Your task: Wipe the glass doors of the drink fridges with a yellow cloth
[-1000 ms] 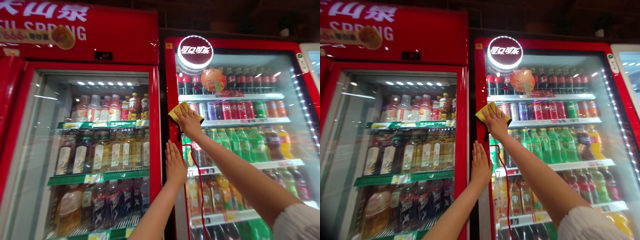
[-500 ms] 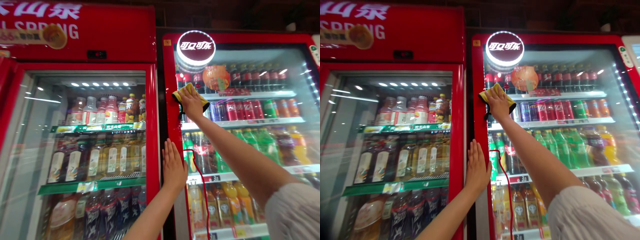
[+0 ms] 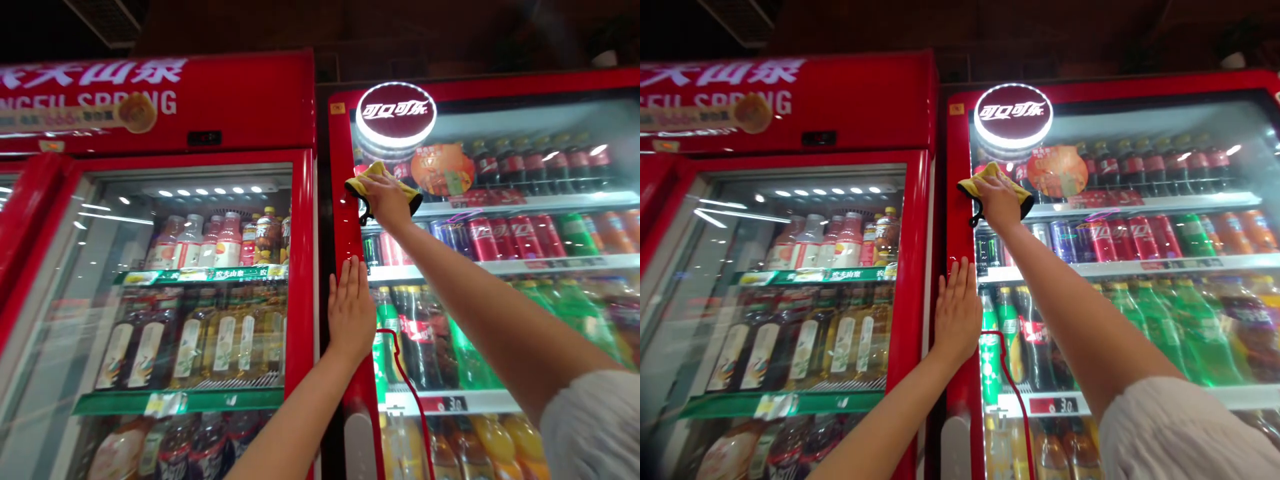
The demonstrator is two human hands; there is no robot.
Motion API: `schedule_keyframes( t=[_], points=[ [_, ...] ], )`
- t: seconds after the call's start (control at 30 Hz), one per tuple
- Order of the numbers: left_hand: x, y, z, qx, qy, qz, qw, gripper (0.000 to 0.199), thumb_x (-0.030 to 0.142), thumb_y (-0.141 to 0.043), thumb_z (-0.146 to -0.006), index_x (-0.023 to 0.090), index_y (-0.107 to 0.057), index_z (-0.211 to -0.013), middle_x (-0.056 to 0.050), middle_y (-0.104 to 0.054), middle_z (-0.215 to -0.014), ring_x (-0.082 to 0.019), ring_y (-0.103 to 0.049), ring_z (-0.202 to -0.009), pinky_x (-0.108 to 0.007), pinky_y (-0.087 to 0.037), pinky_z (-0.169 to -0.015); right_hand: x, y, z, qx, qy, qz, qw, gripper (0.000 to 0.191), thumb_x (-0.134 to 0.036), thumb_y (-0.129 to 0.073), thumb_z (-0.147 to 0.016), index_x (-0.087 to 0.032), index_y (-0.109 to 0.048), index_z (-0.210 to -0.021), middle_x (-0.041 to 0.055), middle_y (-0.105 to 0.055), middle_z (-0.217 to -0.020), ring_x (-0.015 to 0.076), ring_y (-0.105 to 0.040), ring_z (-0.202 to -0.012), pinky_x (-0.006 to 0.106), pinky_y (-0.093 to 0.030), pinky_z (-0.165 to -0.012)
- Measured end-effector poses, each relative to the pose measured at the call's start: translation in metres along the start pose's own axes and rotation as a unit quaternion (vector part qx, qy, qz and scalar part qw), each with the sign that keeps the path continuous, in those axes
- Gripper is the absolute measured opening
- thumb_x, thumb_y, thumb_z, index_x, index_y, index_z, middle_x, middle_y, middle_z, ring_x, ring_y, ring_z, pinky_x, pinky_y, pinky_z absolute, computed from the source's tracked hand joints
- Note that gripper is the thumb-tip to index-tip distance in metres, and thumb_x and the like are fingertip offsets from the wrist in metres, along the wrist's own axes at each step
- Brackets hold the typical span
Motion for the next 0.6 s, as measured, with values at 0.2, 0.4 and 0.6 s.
schedule_keyframes(
  t=[0.2,0.4,0.6],
  points=[
    [-0.008,-0.001,-0.048,0.015,0.028,-0.021,0.999,0.063,0.017,-0.034,-0.104,0.006,-0.022,-0.164,-0.016,-0.02,-0.173,-0.026,-0.013,-0.162,-0.051,-0.019,-0.133,0.002,-0.006,-0.006,0.036,-0.084,0.029,0.995,0.051,-0.016,-0.045,-0.099,-0.02,-0.058,-0.148,0.0121,-0.05,-0.16,0.0384,-0.032,-0.154,0.067,-0.03,-0.122],
    [-0.009,-0.004,-0.047,0.028,0.019,-0.045,0.998,0.062,0.017,-0.032,-0.104,0.006,-0.023,-0.164,-0.018,-0.023,-0.172,-0.026,-0.016,-0.161,-0.05,-0.021,-0.132,0.001,-0.011,-0.02,0.003,-0.002,0.04,0.999,0.047,-0.031,-0.049,-0.104,-0.026,-0.055,-0.151,0.0085,-0.046,-0.164,0.0401,-0.025,-0.156,0.067,-0.023,-0.124],
    [-0.01,-0.005,-0.046,0.041,0.017,-0.037,0.998,0.064,0.017,-0.032,-0.104,0.008,-0.017,-0.166,-0.015,-0.024,-0.172,-0.026,-0.016,-0.161,-0.05,-0.021,-0.132,0.027,-0.005,-0.023,0.062,-0.091,0.05,0.993,0.046,-0.022,-0.046,-0.102,-0.019,-0.059,-0.146,0.0167,-0.048,-0.16,0.0474,-0.032,-0.152,0.074,-0.031,-0.116]
  ],
)
Point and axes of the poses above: each hand's wrist, its own z-axis away from the middle knuckle, its own y-axis out of the back of the hand, x = y × z, the point moved 1 cm from there along -z, towards the middle knuckle
